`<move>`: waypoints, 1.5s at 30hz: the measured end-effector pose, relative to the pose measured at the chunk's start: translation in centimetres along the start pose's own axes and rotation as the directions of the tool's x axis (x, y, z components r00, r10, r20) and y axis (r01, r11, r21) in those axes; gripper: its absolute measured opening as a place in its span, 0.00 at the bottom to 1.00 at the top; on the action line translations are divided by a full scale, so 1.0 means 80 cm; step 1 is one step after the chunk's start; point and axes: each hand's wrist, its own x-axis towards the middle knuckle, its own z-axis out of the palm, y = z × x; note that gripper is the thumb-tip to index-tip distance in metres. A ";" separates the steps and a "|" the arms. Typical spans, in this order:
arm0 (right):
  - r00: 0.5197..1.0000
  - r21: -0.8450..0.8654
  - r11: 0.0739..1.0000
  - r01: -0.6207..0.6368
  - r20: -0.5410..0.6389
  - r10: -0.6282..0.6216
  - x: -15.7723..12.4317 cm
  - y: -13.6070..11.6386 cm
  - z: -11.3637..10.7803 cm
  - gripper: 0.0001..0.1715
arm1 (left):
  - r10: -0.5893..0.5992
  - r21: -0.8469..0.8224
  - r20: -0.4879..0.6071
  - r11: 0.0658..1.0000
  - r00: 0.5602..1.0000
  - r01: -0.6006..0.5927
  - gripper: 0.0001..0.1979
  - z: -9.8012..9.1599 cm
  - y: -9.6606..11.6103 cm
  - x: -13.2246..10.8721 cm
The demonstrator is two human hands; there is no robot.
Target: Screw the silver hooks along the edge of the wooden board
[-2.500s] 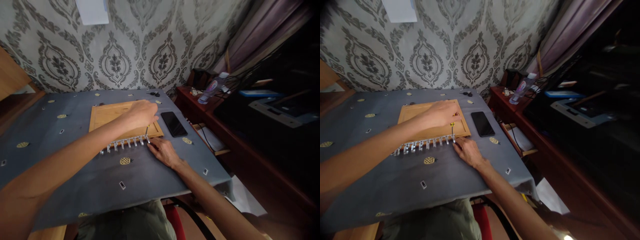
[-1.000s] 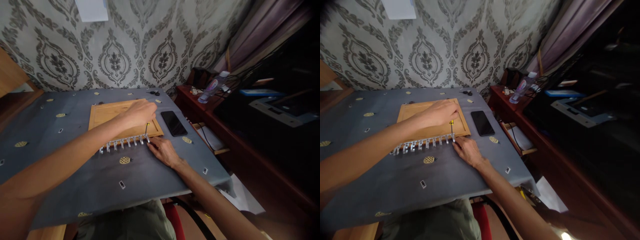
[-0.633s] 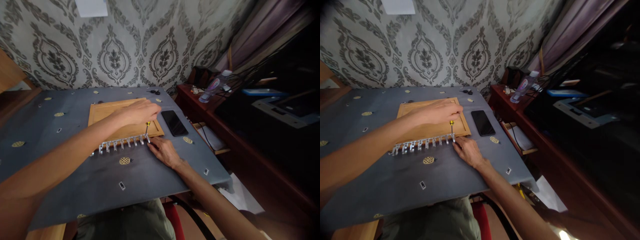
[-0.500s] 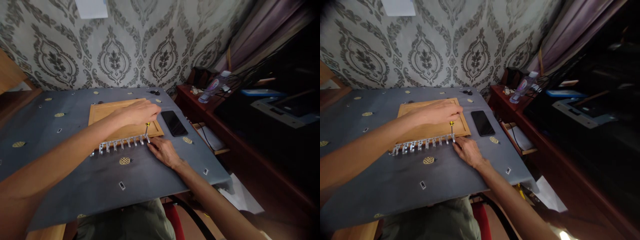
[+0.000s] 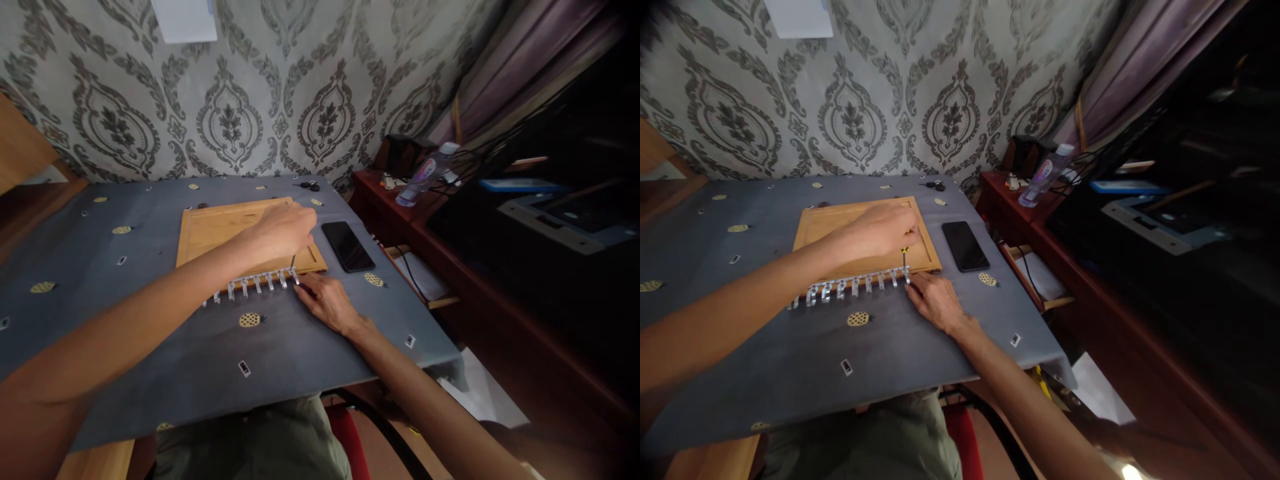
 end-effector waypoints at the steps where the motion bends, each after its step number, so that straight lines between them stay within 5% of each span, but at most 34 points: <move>1: 1.000 -0.001 1.000 0.003 -0.003 -0.003 0.000 0.000 0.000 0.10 | 0.032 0.001 0.004 0.999 0.999 -0.032 0.14 0.000 -0.001 0.000; 8: 0.999 -0.010 1.000 0.025 -0.027 -0.025 0.000 0.003 0.003 0.09 | 0.183 -0.085 0.025 0.980 0.983 -0.180 0.14 0.003 -0.020 0.006; 17: 0.998 0.000 0.998 0.056 -0.041 -0.056 -0.001 0.007 0.006 0.10 | 0.211 -0.145 0.031 0.968 0.977 -0.205 0.09 0.001 -0.036 0.012; 22: 0.998 -0.006 0.999 0.046 -0.042 -0.046 0.000 0.005 0.005 0.10 | 0.224 -0.110 -0.009 0.968 0.975 -0.224 0.11 0.005 -0.035 0.013; 29: 1.000 0.007 1.000 0.023 -0.021 -0.023 0.000 0.002 0.001 0.10 | 0.015 0.211 0.020 0.977 1.000 -0.018 0.13 -0.016 0.003 -0.003; 38: 1.000 0.004 1.000 0.003 -0.014 -0.003 0.001 0.002 0.003 0.09 | 0.080 0.254 0.063 0.963 0.995 -0.094 0.11 -0.001 0.004 0.000; 45: 0.999 -0.007 1.000 0.018 -0.027 -0.019 -0.001 0.004 0.004 0.10 | 0.136 0.254 0.156 0.952 0.978 -0.173 0.11 -0.011 -0.003 0.012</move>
